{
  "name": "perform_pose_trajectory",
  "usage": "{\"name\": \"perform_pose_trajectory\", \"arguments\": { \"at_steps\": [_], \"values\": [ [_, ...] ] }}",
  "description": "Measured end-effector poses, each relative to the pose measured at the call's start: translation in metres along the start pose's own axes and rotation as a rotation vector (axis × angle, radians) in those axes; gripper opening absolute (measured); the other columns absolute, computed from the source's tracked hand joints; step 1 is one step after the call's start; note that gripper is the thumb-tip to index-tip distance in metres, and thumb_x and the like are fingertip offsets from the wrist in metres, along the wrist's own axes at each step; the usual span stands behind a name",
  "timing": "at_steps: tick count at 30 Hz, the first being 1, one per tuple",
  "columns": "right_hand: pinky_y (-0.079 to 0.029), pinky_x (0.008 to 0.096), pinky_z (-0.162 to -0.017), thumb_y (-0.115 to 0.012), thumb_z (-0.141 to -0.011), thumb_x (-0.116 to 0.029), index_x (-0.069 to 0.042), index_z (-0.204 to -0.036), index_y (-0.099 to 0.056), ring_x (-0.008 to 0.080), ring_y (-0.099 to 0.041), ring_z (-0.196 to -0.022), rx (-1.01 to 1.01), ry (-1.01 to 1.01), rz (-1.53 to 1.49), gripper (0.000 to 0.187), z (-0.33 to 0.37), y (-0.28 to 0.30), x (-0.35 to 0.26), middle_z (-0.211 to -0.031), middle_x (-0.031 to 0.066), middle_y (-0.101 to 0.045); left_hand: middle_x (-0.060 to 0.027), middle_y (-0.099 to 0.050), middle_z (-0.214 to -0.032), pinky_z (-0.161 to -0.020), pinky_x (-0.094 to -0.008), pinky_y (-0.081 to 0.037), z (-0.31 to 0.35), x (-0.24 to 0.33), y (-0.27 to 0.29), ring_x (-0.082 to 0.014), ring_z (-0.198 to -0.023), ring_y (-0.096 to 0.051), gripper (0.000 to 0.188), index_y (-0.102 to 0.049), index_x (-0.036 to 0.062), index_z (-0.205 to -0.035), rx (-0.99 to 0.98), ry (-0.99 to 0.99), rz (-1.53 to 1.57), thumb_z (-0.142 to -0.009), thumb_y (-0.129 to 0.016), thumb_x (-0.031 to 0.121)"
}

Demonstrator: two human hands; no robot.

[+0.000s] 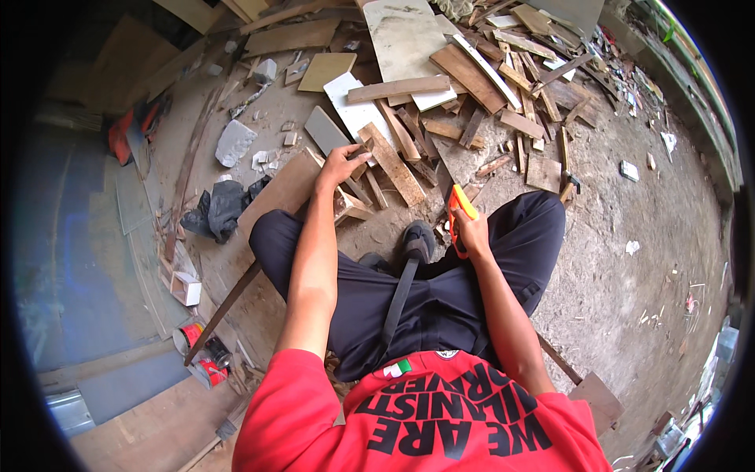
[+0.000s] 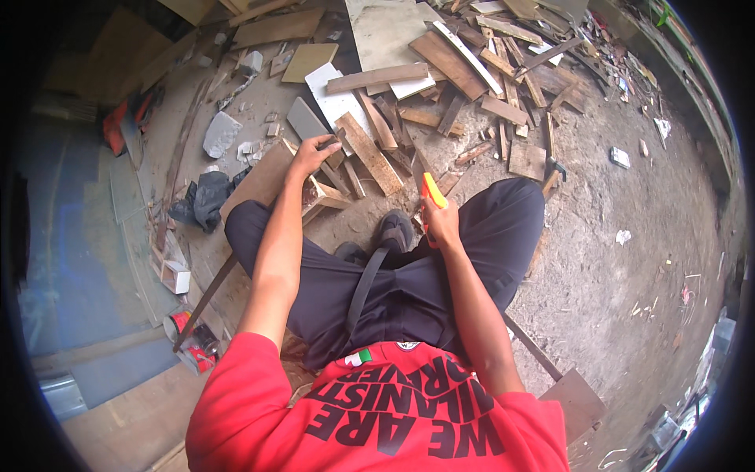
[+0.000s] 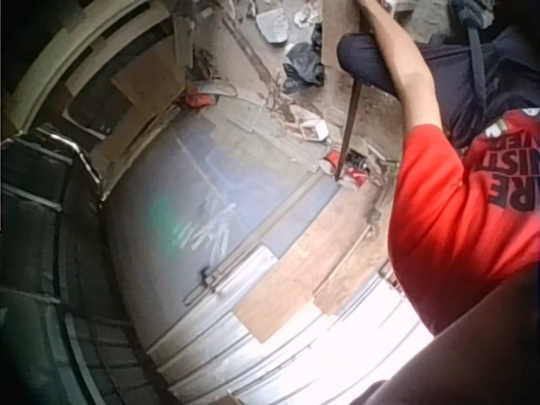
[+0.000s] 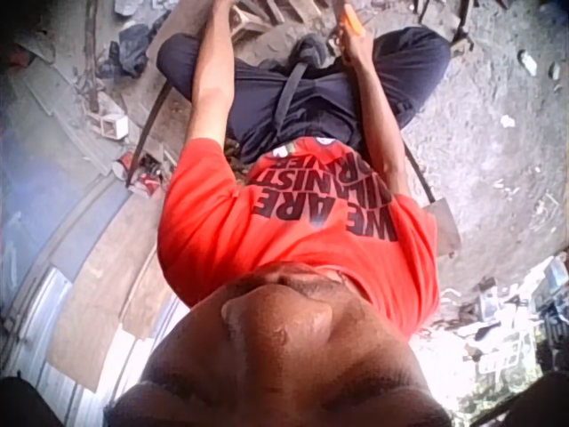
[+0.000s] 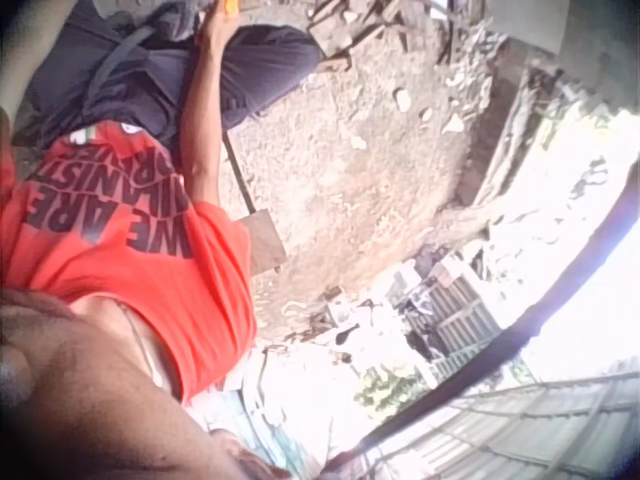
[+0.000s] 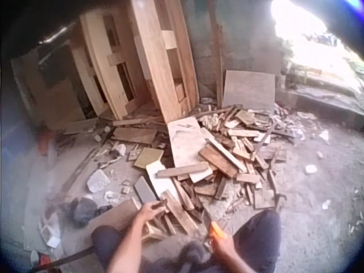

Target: The person sits cross-legged on the floor and uses a hand saw to cut a small piece of wood held between their legs. They repeatedly saw back and forth, adjusting the wood occasionally, while surrounded by scattered wood scraps and debris.

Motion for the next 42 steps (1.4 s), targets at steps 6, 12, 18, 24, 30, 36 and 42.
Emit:
{"name": "perform_pose_trajectory", "arguments": {
  "at_steps": [6, 12, 18, 24, 30, 36, 42],
  "values": [
    [-0.038, 0.0288, -0.045, -0.067, -0.088, -0.015, 0.002, -0.073, -0.063, 0.0104, -0.051, -0.048, -0.007, 0.006, -0.010, 0.023, -0.001, -0.004, -0.009, -0.059, 0.0027, -0.058, -0.0124, -0.074, -0.095, -0.078, -0.0320, -0.054, -0.010, -0.010, 0.003, -0.0185, -0.082, -0.068, 0.075, -0.066, -0.0054, -0.118, -0.026, 0.024, -0.106, -0.065, -0.089, 0.043],
    [-0.037, 0.0278, -0.046, -0.067, -0.089, -0.016, 0.001, -0.074, -0.063, 0.0090, -0.050, -0.050, -0.014, -0.037, -0.058, 0.023, 0.001, -0.004, -0.012, -0.060, 0.0016, -0.057, -0.0076, -0.071, -0.084, -0.075, -0.0322, -0.052, -0.017, -0.004, 0.006, -0.0145, -0.077, -0.065, 0.049, -0.072, 0.0011, -0.102, -0.005, -0.010, -0.312, -0.071, -0.085, 0.036],
    [-0.036, 0.0274, -0.046, -0.067, -0.089, -0.016, 0.000, -0.074, -0.063, 0.0084, -0.049, -0.049, -0.013, -0.037, -0.012, 0.023, -0.002, -0.005, -0.010, -0.060, 0.0008, -0.056, -0.0089, -0.071, -0.079, -0.070, -0.0340, -0.051, -0.017, -0.003, 0.012, -0.0153, -0.071, -0.064, 0.050, -0.074, 0.0030, -0.098, -0.001, 0.075, -0.341, -0.071, -0.085, 0.044],
    [-0.036, 0.0278, -0.046, -0.066, -0.089, -0.016, 0.000, -0.073, -0.062, 0.0089, -0.049, -0.049, -0.019, -0.063, -0.023, 0.023, -0.003, -0.009, -0.010, -0.059, 0.0006, -0.056, -0.0139, -0.073, -0.092, -0.072, -0.0397, -0.053, -0.006, 0.016, 0.012, -0.0297, -0.082, -0.070, 0.053, -0.073, 0.0043, -0.096, 0.238, -0.175, -0.355, -0.071, -0.084, 0.049],
    [-0.037, 0.0282, -0.047, -0.066, -0.088, -0.016, 0.000, -0.074, -0.062, 0.0094, -0.050, -0.050, -0.041, -0.040, -0.055, 0.022, -0.010, -0.009, 0.002, -0.060, 0.0007, -0.056, -0.0176, -0.071, -0.098, -0.077, -0.0425, -0.054, 0.002, 0.027, 0.009, -0.0355, -0.090, -0.068, 0.045, -0.071, 0.0006, -0.099, 0.367, -0.259, -0.445, -0.078, -0.080, 0.040],
    [-0.038, 0.0282, -0.047, -0.066, -0.088, -0.018, 0.000, -0.074, -0.064, 0.0092, -0.051, -0.050, -0.038, -0.030, -0.009, 0.022, -0.007, -0.007, -0.001, -0.060, 0.0011, -0.057, -0.0229, -0.069, -0.105, -0.083, -0.0468, -0.053, 0.000, 0.023, 0.004, -0.0409, -0.097, -0.066, 0.052, -0.066, -0.0019, -0.113, 0.326, -0.104, -0.438, -0.087, -0.071, 0.043],
    [-0.038, 0.0302, -0.048, -0.065, -0.088, -0.020, 0.001, -0.075, -0.064, 0.0105, -0.051, -0.050, -0.035, 0.060, 0.139, 0.025, -0.006, -0.005, 0.004, -0.059, 0.0012, -0.058, -0.0206, -0.070, -0.100, -0.084, -0.0486, -0.053, -0.001, 0.015, -0.012, -0.0399, -0.098, -0.067, 0.044, -0.063, 0.0085, -0.102, 0.126, 0.144, -0.688, -0.081, -0.074, 0.046]
  ]
}}
Point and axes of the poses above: each hand's wrist, its own z-axis away from the middle knuckle, its own y-axis out of the back of the hand, x = y × z, the point moved 3 cm from there along -z, towards the middle knuckle
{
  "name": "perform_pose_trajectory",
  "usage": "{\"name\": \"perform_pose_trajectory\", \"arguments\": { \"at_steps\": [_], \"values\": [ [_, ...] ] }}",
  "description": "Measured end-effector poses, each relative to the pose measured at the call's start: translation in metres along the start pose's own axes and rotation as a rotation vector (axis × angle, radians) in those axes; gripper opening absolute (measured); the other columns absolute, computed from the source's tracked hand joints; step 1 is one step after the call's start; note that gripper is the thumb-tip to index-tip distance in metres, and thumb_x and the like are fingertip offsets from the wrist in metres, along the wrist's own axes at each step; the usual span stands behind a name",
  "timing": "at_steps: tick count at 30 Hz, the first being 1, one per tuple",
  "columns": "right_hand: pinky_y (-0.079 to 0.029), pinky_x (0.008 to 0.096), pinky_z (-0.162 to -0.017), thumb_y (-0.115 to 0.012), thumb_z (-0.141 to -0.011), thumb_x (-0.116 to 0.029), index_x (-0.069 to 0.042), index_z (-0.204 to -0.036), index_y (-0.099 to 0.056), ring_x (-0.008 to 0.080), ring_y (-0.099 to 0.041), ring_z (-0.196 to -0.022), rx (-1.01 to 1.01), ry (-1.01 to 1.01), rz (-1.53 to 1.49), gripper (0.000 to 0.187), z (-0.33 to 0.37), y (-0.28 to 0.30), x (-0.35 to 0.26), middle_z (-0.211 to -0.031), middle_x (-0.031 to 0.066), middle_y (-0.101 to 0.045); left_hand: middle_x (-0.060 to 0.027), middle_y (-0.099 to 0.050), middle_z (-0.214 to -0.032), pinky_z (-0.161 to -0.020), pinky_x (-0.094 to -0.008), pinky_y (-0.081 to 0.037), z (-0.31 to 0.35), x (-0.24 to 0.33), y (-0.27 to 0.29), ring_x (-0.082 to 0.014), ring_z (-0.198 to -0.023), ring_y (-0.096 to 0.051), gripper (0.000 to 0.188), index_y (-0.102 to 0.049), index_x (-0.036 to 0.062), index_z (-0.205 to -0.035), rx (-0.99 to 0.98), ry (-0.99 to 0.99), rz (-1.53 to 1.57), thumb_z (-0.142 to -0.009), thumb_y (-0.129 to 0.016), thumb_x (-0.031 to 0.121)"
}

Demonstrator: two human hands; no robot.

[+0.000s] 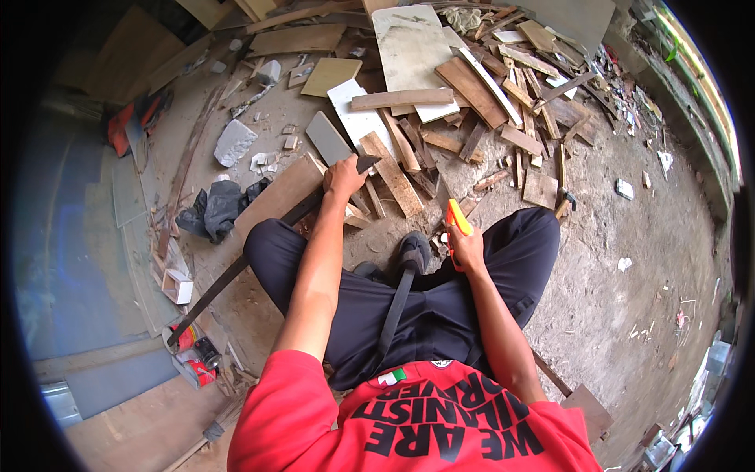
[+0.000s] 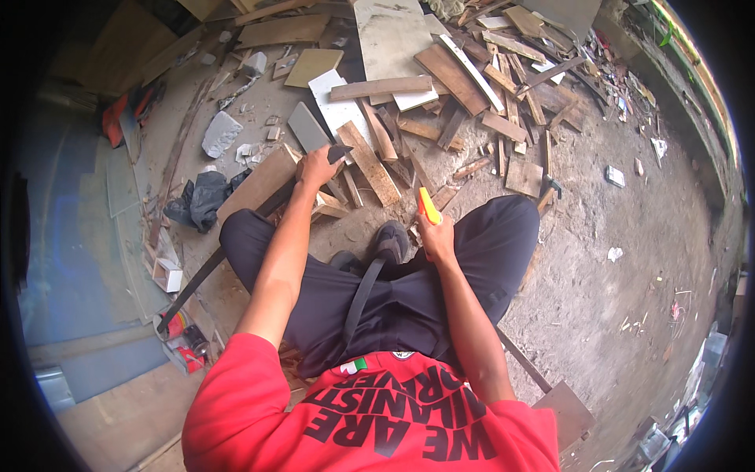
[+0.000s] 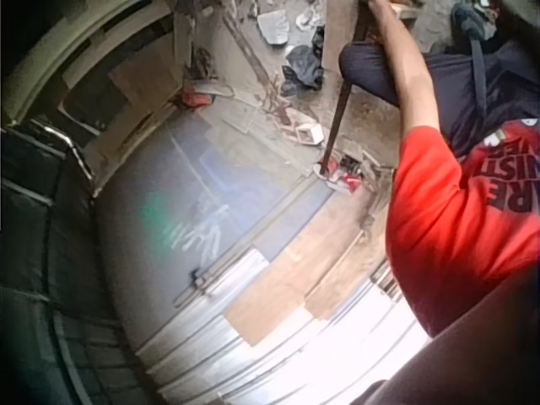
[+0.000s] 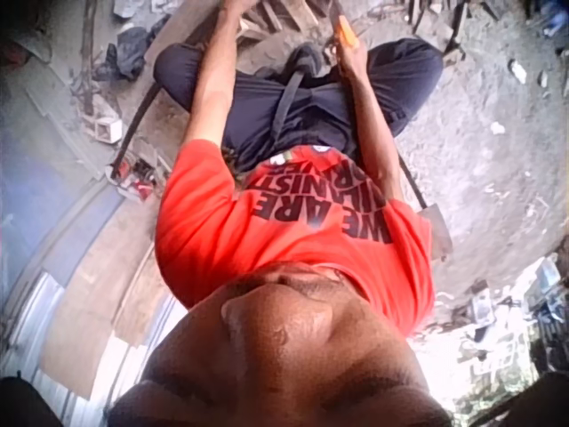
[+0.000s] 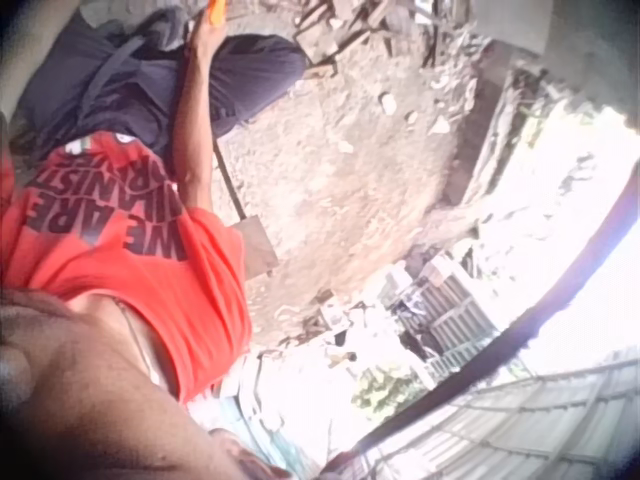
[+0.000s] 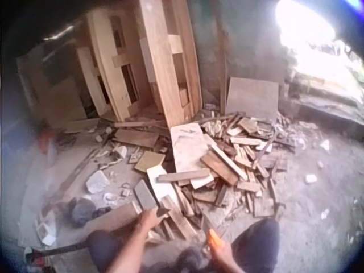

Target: The person sits cross-legged on the floor and uses a hand saw to cut a small piece of wood held between their legs. They repeatedly saw back and forth, adjusting the wood occasionally, while surrounded by scattered wood scraps and debris.

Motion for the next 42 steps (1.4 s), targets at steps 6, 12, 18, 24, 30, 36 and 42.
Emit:
{"name": "perform_pose_trajectory", "arguments": {
  "at_steps": [6, 12, 18, 24, 30, 36, 42],
  "values": [
    [-0.045, 0.0358, -0.053, -0.065, -0.087, -0.018, 0.002, -0.083, -0.064, 0.0212, -0.059, -0.053, 0.000, 0.322, 0.212, 0.021, 0.043, -0.009, -0.058, -0.062, 0.0134, -0.060, -0.0213, -0.071, -0.098, -0.084, -0.0483, -0.053, 0.008, -0.003, -0.001, -0.0415, -0.097, -0.067, 0.038, -0.067, 0.0091, -0.103, -0.009, 0.069, -0.030, -0.082, -0.074, 0.040],
    [-0.046, 0.0402, -0.054, -0.067, -0.085, -0.013, 0.001, -0.079, -0.064, 0.0340, -0.061, -0.055, -0.006, 0.556, 0.234, 0.016, 0.072, -0.033, -0.082, -0.064, 0.0176, -0.061, -0.0206, -0.071, -0.100, -0.087, -0.0465, -0.054, 0.027, 0.017, 0.004, -0.0379, -0.098, -0.068, 0.031, -0.070, 0.0093, -0.106, -0.059, 0.037, -0.026, -0.079, -0.073, 0.023],
    [-0.046, 0.0407, -0.053, -0.068, -0.084, -0.016, 0.000, -0.077, -0.064, 0.0340, -0.061, -0.054, -0.074, 0.508, 0.297, 0.018, 0.071, -0.042, -0.088, -0.062, 0.0173, -0.061, -0.0216, -0.071, -0.101, -0.088, -0.0467, -0.053, 0.029, 0.024, 0.011, -0.0381, -0.100, -0.068, 0.031, -0.070, 0.0096, -0.107, -0.114, 0.071, -0.038, -0.076, -0.066, 0.012],
    [-0.045, 0.0409, -0.052, -0.068, -0.084, -0.015, 0.000, -0.075, -0.062, 0.0353, -0.060, -0.054, -0.102, 0.533, 0.330, 0.019, 0.073, -0.042, -0.090, -0.062, 0.0185, -0.059, -0.0186, -0.071, -0.103, -0.087, -0.0457, -0.054, 0.033, 0.022, 0.000, -0.0370, -0.101, -0.068, 0.032, -0.070, 0.0102, -0.107, -0.127, 0.086, 0.002, -0.076, -0.065, 0.011],
    [-0.044, 0.0416, -0.052, -0.068, -0.085, -0.015, 0.000, -0.074, -0.061, 0.0366, -0.059, -0.053, -0.123, 0.526, 0.330, 0.020, 0.075, -0.044, -0.092, -0.061, 0.0185, -0.059, -0.0191, -0.071, -0.101, -0.086, -0.0441, -0.055, 0.027, 0.016, -0.008, -0.0351, -0.098, -0.069, 0.030, -0.070, 0.0082, -0.104, -0.092, 0.075, -0.036, -0.076, -0.073, 0.019],
    [-0.045, 0.0414, -0.052, -0.068, -0.085, -0.015, 0.001, -0.076, -0.062, 0.0368, -0.060, -0.055, -0.112, 0.511, 0.296, 0.019, 0.076, -0.042, -0.095, -0.061, 0.0187, -0.059, -0.0231, -0.069, -0.108, -0.089, -0.0468, -0.052, 0.023, 0.010, 0.004, -0.0390, -0.104, -0.066, 0.040, -0.069, 0.0044, -0.109, -0.147, -0.012, 0.155, -0.082, -0.067, 0.033],
    [-0.047, 0.0403, -0.054, -0.067, -0.084, -0.015, 0.001, -0.077, -0.064, 0.0370, -0.063, -0.058, -0.152, 0.465, 0.346, 0.018, 0.078, -0.040, -0.101, -0.063, 0.0198, -0.060, -0.0300, -0.067, -0.104, -0.093, -0.0477, -0.050, 0.011, -0.008, -0.014, -0.0416, -0.104, -0.065, 0.064, -0.072, -0.0034, -0.100, -0.105, 0.092, 0.329, -0.084, -0.057, 0.058]
  ]
}}
Point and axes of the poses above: each hand's wrist, its own z-axis away from the middle knuckle, its own y-axis out of the back of the hand, x = y × z, the point moved 3 cm from there along -z, towards the middle knuckle
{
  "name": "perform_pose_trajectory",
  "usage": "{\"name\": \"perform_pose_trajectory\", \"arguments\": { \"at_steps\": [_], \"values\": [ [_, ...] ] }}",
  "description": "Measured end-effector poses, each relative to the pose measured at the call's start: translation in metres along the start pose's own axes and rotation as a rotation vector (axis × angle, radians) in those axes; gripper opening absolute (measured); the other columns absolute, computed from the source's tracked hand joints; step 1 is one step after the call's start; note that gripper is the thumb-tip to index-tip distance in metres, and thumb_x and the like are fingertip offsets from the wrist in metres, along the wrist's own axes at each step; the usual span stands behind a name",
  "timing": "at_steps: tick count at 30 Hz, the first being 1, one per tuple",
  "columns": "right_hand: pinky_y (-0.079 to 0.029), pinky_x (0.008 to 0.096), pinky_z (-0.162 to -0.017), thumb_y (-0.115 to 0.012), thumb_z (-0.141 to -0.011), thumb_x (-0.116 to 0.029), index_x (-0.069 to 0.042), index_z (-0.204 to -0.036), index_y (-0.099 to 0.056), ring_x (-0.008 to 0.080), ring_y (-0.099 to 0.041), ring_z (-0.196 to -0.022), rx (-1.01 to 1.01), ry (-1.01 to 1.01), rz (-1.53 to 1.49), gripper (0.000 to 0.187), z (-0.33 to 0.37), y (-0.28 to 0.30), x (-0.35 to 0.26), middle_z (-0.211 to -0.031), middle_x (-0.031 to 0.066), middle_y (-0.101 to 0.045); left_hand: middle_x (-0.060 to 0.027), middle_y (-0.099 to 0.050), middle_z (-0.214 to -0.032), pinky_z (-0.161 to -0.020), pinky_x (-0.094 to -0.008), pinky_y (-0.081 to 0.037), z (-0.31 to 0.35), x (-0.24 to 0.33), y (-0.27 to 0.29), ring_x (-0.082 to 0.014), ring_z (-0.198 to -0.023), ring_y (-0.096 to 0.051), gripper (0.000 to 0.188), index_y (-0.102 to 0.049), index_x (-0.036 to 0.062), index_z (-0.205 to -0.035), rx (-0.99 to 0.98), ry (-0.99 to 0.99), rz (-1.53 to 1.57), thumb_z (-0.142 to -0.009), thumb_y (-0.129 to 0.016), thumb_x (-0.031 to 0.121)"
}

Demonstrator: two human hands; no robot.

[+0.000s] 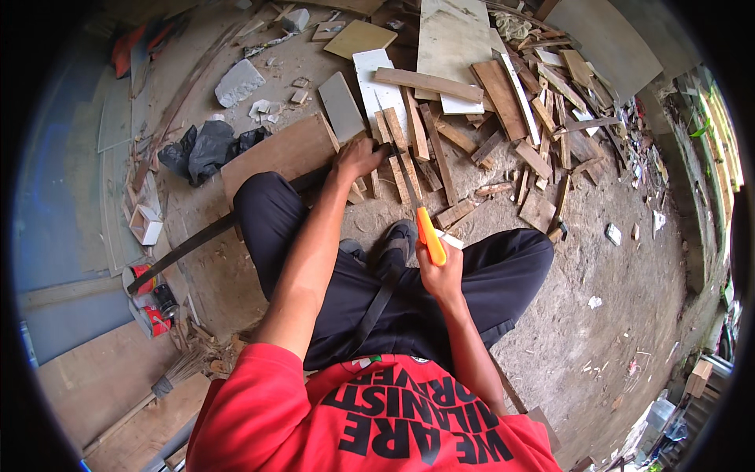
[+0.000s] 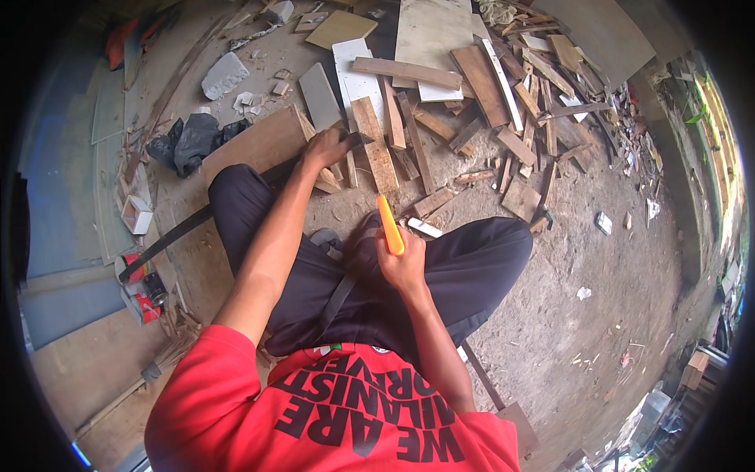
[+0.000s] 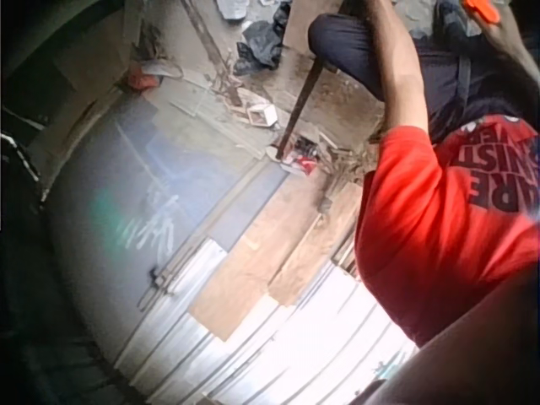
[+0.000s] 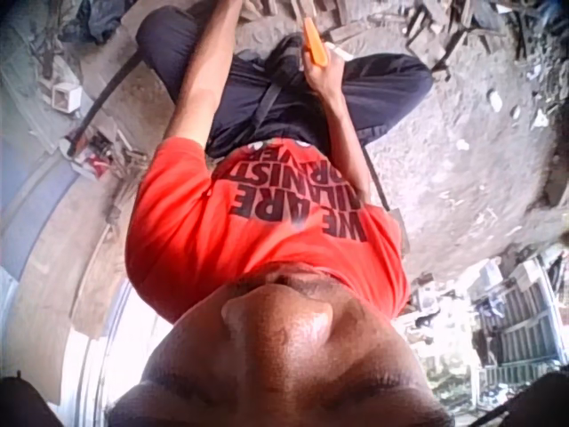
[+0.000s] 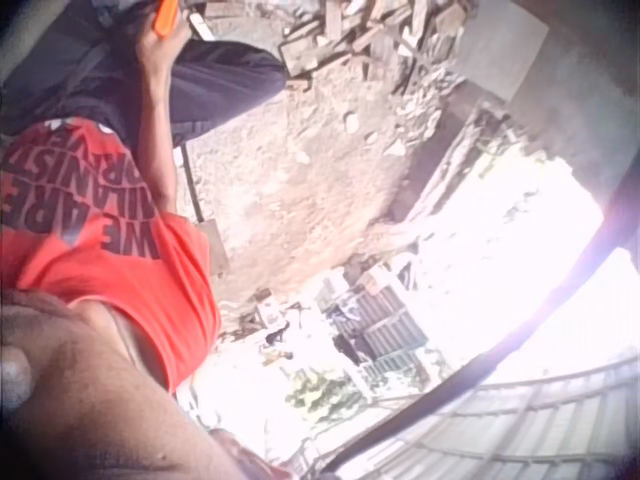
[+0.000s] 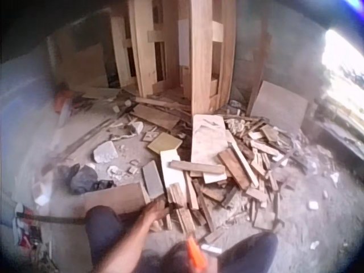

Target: The person sits cross-legged on the floor and uses a hand saw to cut a small piece of wood held between their legs. They repeatedly saw back and forth, adjusting the wood occasionally, while surrounded by scattered wood scraps and debris.

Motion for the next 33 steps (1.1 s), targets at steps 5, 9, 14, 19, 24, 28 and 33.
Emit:
{"name": "perform_pose_trajectory", "arguments": {
  "at_steps": [5, 9, 14, 19, 24, 28, 33],
  "values": [
    [-0.047, 0.0397, -0.053, -0.067, -0.085, -0.015, 0.001, -0.076, -0.063, 0.0372, -0.062, -0.056, 0.001, -0.024, -0.033, 0.019, 0.003, 0.002, -0.003, -0.062, 0.0198, -0.060, -0.0282, -0.068, -0.105, -0.092, -0.0467, -0.050, -0.005, 0.005, -0.003, -0.0416, -0.105, -0.065, 0.077, -0.073, 0.0001, -0.106, -0.057, 0.013, -0.164, -0.086, -0.052, 0.071],
    [-0.047, 0.0386, -0.053, -0.067, -0.085, -0.014, 0.001, -0.077, -0.063, 0.0363, -0.062, -0.055, -0.037, -0.046, -0.029, 0.017, 0.008, 0.004, -0.006, -0.061, 0.0194, -0.059, -0.0293, -0.069, -0.099, -0.088, -0.0475, -0.051, -0.005, -0.007, -0.006, -0.0428, -0.099, -0.066, 0.075, -0.074, -0.0004, -0.100, -0.013, -0.002, -0.078, -0.085, -0.054, 0.070],
    [-0.046, 0.0366, -0.052, -0.066, -0.084, -0.010, 0.001, -0.076, -0.060, 0.0308, -0.058, -0.051, -0.044, -0.061, -0.022, 0.015, 0.016, 0.011, -0.019, -0.059, 0.0177, -0.056, -0.0339, -0.067, -0.095, -0.083, -0.0481, -0.054, 0.001, 0.013, 0.001, -0.0401, -0.094, -0.070, 0.070, -0.072, -0.0080, -0.087, -0.081, 0.012, -0.098, -0.089, -0.055, 0.060],
    [-0.048, 0.0365, -0.052, -0.066, -0.082, -0.009, 0.001, -0.075, -0.061, 0.0319, -0.062, -0.051, -0.081, -0.098, -0.030, 0.013, 0.018, 0.011, -0.023, -0.059, 0.0167, -0.058, -0.0344, -0.067, -0.091, -0.081, -0.0485, -0.055, 0.002, 0.007, -0.001, -0.0427, -0.090, -0.069, 0.070, -0.071, -0.0081, -0.084, 0.013, -0.050, -0.078, -0.089, -0.055, 0.060],
    [-0.040, 0.0327, -0.048, -0.065, -0.085, -0.007, 0.003, -0.075, -0.057, 0.0197, -0.047, -0.045, -0.053, -0.089, -0.075, 0.015, 0.021, 0.013, -0.018, -0.055, 0.0132, -0.049, -0.0343, -0.066, -0.091, -0.082, -0.0492, -0.054, 0.001, 0.002, -0.002, -0.0450, -0.091, -0.068, 0.070, -0.071, -0.0076, -0.085, 0.037, -0.049, -0.068, -0.087, -0.057, 0.061],
    [-0.043, 0.0335, -0.049, -0.064, -0.085, -0.007, 0.002, -0.074, -0.058, 0.0213, -0.056, -0.047, -0.072, -0.159, -0.101, 0.016, 0.020, 0.015, -0.027, -0.055, 0.0123, -0.054, -0.0325, -0.066, -0.096, -0.084, -0.0499, -0.053, 0.000, -0.001, -0.003, -0.0457, -0.095, -0.066, 0.074, -0.071, -0.0047, -0.090, 0.001, -0.035, -0.069, -0.086, -0.053, 0.067],
    [-0.043, 0.0326, -0.048, -0.064, -0.086, -0.008, 0.001, -0.071, -0.057, 0.0195, -0.054, -0.044, -0.050, -0.220, -0.143, 0.019, 0.014, 0.011, -0.022, -0.053, 0.0108, -0.054, -0.0316, -0.067, -0.100, -0.088, -0.0499, -0.051, 0.006, 0.014, 0.003, -0.0446, -0.100, -0.065, 0.070, -0.071, -0.0058, -0.096, -0.047, -0.006, -0.056, -0.086, -0.054, 0.061]
  ]
}}
Point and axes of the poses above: each hand's wrist, its own z-axis away from the middle knuckle, its own y-axis out of the back of the hand, x = y × z, the point moved 3 cm from there along -z, towards the middle knuckle
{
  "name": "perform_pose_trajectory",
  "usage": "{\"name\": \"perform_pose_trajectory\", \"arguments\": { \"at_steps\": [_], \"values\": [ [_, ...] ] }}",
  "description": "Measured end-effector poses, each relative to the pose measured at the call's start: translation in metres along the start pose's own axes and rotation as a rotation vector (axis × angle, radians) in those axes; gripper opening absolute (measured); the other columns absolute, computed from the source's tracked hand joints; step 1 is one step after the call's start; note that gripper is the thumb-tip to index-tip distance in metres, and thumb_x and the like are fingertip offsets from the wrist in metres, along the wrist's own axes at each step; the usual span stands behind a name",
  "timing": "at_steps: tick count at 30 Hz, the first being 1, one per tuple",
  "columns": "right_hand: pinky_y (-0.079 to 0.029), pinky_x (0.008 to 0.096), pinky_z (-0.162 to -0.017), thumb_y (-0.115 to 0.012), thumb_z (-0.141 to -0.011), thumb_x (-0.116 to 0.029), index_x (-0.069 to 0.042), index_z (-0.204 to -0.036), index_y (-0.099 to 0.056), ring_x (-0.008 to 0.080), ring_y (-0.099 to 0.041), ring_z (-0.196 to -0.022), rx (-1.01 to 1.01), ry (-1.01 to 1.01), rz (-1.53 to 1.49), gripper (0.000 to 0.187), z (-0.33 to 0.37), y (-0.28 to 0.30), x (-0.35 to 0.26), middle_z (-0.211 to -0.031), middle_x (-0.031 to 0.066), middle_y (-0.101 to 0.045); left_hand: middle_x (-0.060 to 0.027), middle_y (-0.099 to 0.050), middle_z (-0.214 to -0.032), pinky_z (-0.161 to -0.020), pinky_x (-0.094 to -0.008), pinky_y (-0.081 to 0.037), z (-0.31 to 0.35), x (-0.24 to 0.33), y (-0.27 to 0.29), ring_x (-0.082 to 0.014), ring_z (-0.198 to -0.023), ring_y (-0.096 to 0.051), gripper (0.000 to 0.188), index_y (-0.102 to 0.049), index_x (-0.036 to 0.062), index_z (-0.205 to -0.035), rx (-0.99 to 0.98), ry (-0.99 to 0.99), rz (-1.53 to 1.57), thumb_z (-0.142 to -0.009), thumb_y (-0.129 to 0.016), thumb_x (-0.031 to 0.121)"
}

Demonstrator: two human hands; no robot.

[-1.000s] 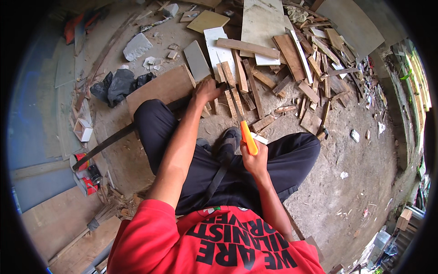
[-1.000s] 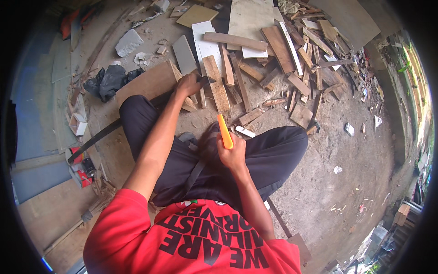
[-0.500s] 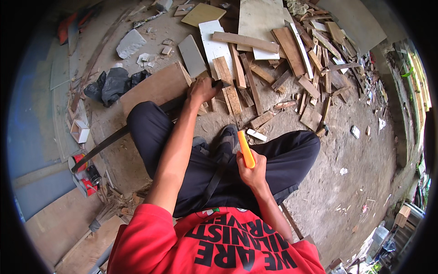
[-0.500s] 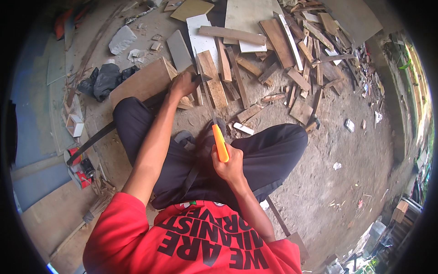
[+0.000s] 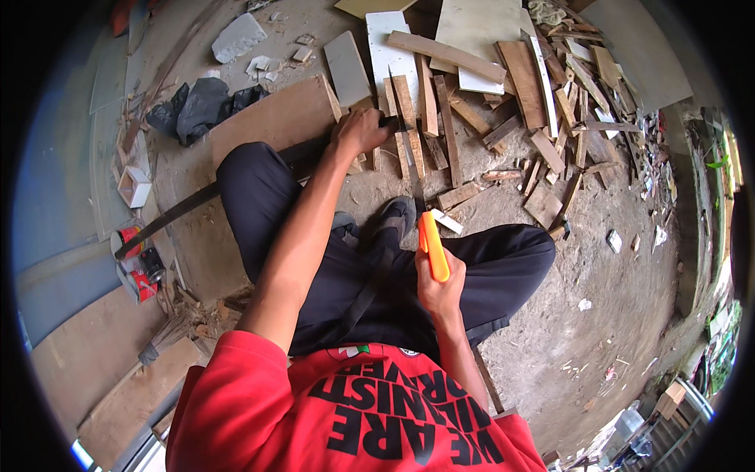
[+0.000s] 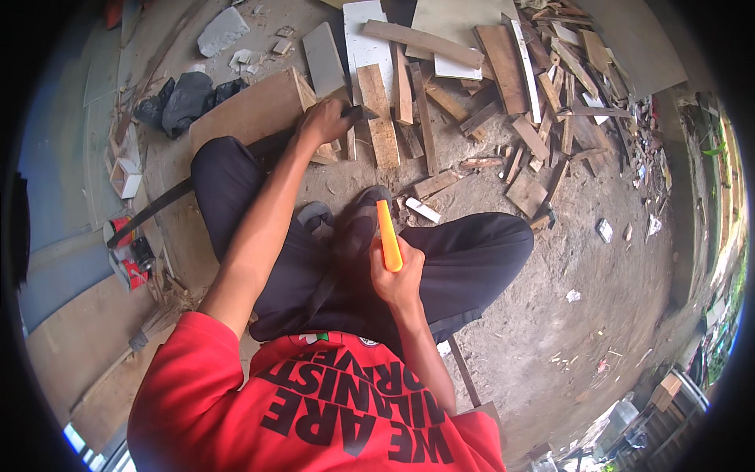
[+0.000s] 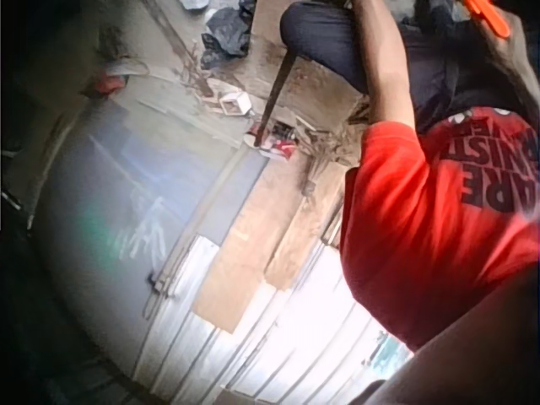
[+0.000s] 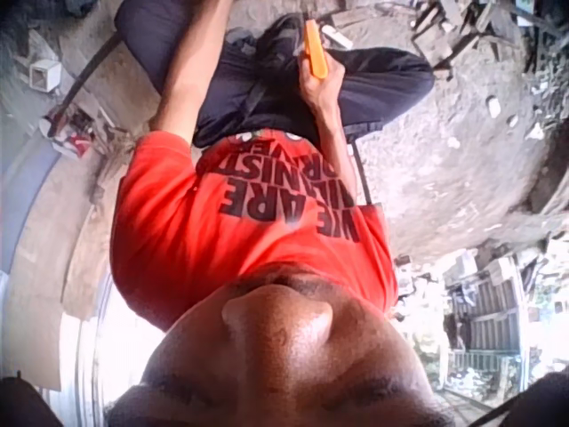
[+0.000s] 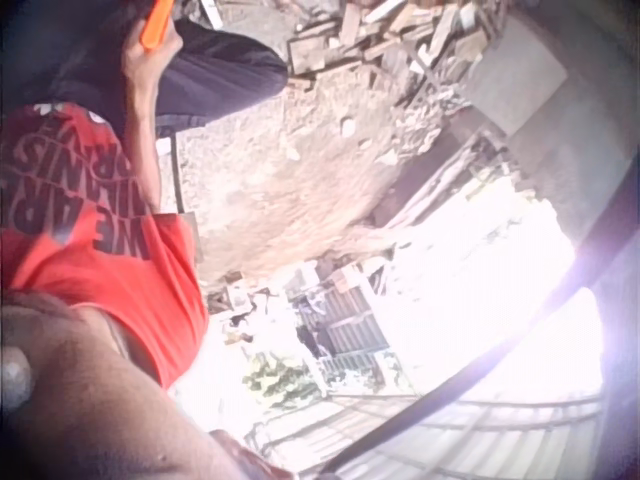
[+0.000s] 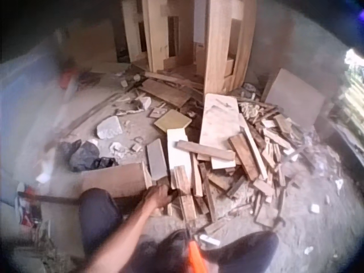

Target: The person sits cross-legged on the floor and uses a hand saw to cut a small piece of wood held between their legs. They repeatedly saw back and forth, adjusting the wood occasionally, while surrounded by scattered wood scraps and debris.

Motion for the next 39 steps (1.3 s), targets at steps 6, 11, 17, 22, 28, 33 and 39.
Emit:
{"name": "perform_pose_trajectory", "arguments": {
  "at_steps": [6, 11, 17, 22, 28, 33, 39],
  "values": [
    [-0.040, 0.0326, -0.045, -0.064, -0.086, -0.006, 0.002, -0.070, -0.056, 0.0171, -0.051, -0.042, 0.005, 0.074, 0.053, 0.020, 0.021, 0.008, 0.007, -0.052, 0.0119, -0.050, -0.0321, -0.066, -0.103, -0.088, -0.0505, -0.052, 0.000, -0.004, 0.002, -0.0447, -0.100, -0.066, 0.058, -0.070, -0.0064, -0.097, 0.017, 0.023, -0.006, -0.086, -0.057, 0.050],
    [-0.040, 0.0327, -0.046, -0.064, -0.086, -0.006, 0.002, -0.071, -0.056, 0.0170, -0.049, -0.043, 0.007, 0.031, 0.019, 0.019, -0.009, -0.003, 0.006, -0.052, 0.0131, -0.049, -0.0315, -0.067, -0.103, -0.088, -0.0502, -0.052, 0.003, -0.006, -0.005, -0.0441, -0.101, -0.066, 0.059, -0.069, -0.0068, -0.095, -0.011, 0.017, 0.000, -0.087, -0.056, 0.050],
    [-0.042, 0.0336, -0.045, -0.065, -0.085, -0.006, 0.001, -0.071, -0.056, 0.0243, -0.058, -0.044, 0.005, 0.057, 0.126, 0.018, 0.040, 0.015, 0.009, -0.052, 0.0132, -0.051, -0.0301, -0.069, -0.086, -0.078, -0.0465, -0.056, 0.003, -0.003, 0.002, -0.0359, -0.082, -0.071, 0.056, -0.069, -0.0098, -0.086, -0.098, -0.100, 0.010, -0.081, -0.061, 0.046],
    [-0.040, 0.0323, -0.046, -0.062, -0.087, -0.006, 0.002, -0.071, -0.055, 0.0178, -0.049, -0.042, 0.007, 0.075, 0.025, 0.019, -0.013, -0.004, 0.003, -0.052, 0.0119, -0.049, -0.0239, -0.071, -0.094, -0.082, -0.0451, -0.055, -0.008, -0.013, -0.019, -0.0373, -0.093, -0.070, 0.039, -0.072, -0.0011, -0.094, 0.018, -0.087, -0.145, -0.073, -0.077, 0.032],
    [-0.041, 0.0333, -0.046, -0.063, -0.086, -0.006, 0.001, -0.072, -0.058, 0.0213, -0.053, -0.042, -0.027, 0.062, 0.083, 0.016, 0.042, 0.016, 0.026, -0.052, 0.0122, -0.050, -0.0278, -0.069, -0.080, -0.076, -0.0435, -0.058, -0.009, -0.004, -0.015, -0.0403, -0.080, -0.071, 0.025, -0.072, -0.0040, -0.077, 0.005, -0.003, -0.141, -0.072, -0.079, 0.020],
    [-0.041, 0.0324, -0.047, -0.063, -0.085, -0.005, 0.003, -0.072, -0.058, 0.0161, -0.050, -0.044, 0.009, 0.049, 0.031, 0.015, 0.026, 0.013, 0.010, -0.054, 0.0134, -0.050, -0.0254, -0.070, -0.082, -0.078, -0.0428, -0.057, -0.009, -0.015, -0.025, -0.0380, -0.081, -0.071, 0.023, -0.073, -0.0026, -0.080, 0.018, 0.021, -0.130, -0.071, -0.075, 0.019],
    [-0.040, 0.0383, -0.049, -0.061, -0.085, -0.009, 0.002, -0.069, -0.054, 0.0299, -0.051, -0.046, 0.017, 0.165, 0.107, 0.021, -0.075, -0.029, -0.002, -0.054, 0.0175, -0.050, -0.0244, -0.070, -0.083, -0.081, -0.0434, -0.056, -0.013, 0.009, -0.007, -0.0377, -0.085, -0.070, 0.023, -0.073, -0.0017, -0.083, -0.016, -0.016, -0.175, -0.069, -0.067, 0.016]
  ]
}}
Point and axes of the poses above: each hand's wrist, its own z-axis away from the middle knuckle, its own y-axis out of the back of the hand, x = y × z, the point moved 3 cm from there along -z, towards the middle knuckle
